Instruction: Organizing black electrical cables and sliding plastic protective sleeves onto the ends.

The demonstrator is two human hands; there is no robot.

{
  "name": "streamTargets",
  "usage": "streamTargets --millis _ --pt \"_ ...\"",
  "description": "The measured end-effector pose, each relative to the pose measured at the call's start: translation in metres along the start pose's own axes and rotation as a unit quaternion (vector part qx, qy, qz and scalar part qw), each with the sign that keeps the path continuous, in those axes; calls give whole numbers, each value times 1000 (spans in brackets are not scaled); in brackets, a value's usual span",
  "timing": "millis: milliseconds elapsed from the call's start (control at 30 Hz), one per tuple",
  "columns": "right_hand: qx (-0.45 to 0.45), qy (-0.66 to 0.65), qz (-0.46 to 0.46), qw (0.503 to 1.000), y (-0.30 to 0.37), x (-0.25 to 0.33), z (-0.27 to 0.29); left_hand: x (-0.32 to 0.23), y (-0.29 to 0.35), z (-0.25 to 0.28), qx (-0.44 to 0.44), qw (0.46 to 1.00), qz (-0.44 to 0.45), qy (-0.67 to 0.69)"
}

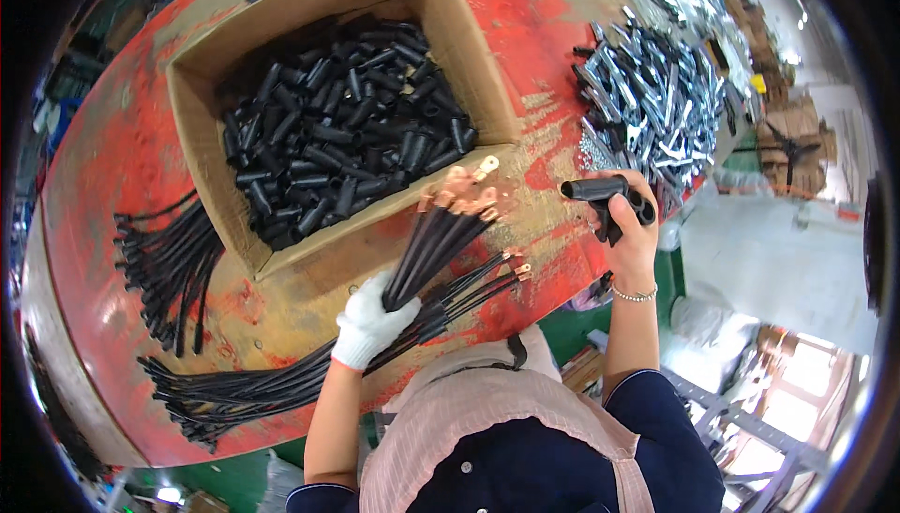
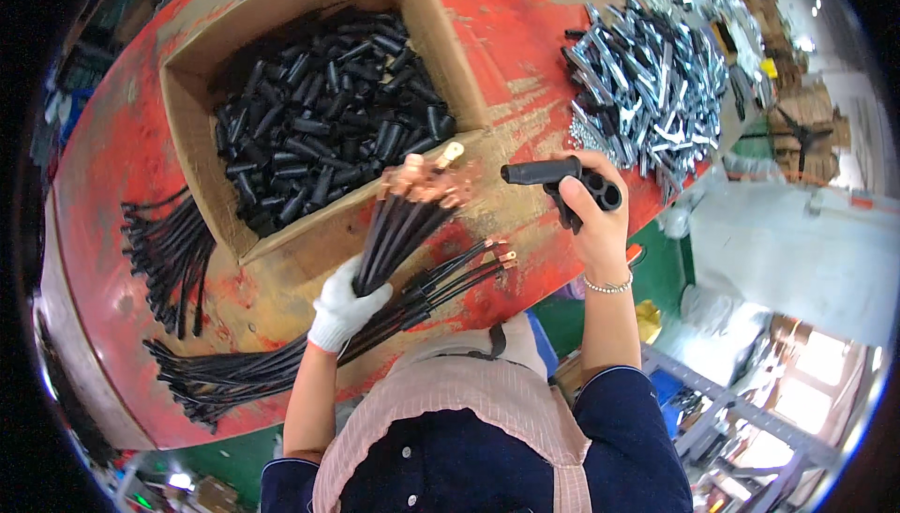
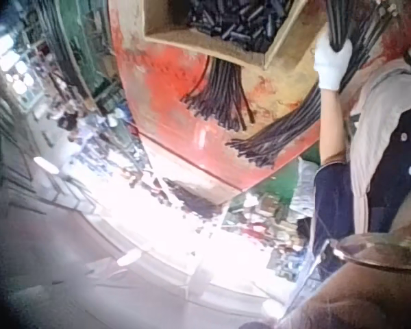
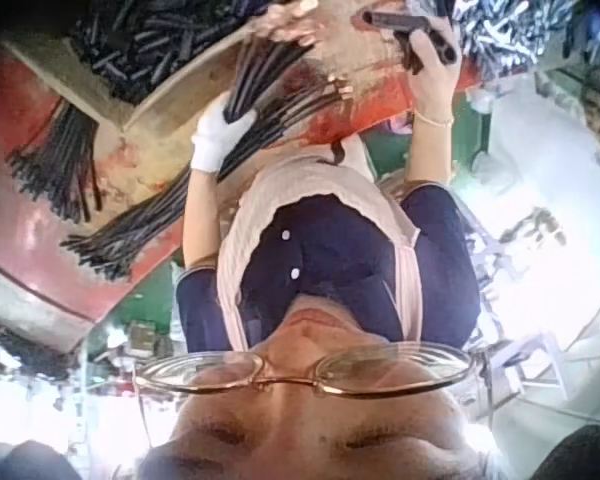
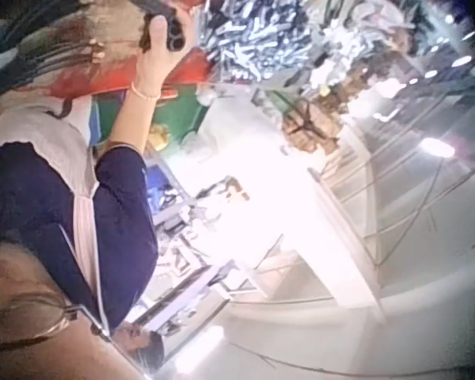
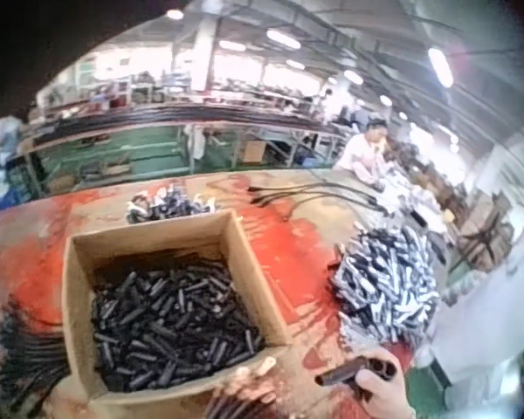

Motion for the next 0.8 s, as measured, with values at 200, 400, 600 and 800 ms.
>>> streamTargets --millis 200,400,600,800 --pt "-57 -123 -6 991 37 -25 10 -17 24 22 30 984 44 172" --pt "-38 -221 -63 973 39 -42 -15 -8 37 17 -3 982 16 189" --pt "-56 -284 -125 949 40 -59 -24 -7 43 4 -28 979 24 200" --pt "-74 -299 -156 939 49 -70 -19 -1 50 1 -44 985 37 165"
Point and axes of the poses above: each hand's wrist, its own y-axis away from the middle knuckle, its own z-axis out of the back of the hand, x = y × z, the point moved 2 cm from there along -y, towards the middle knuckle, and after that the axes turned 11 degrees about x, right-handed, at the moved point
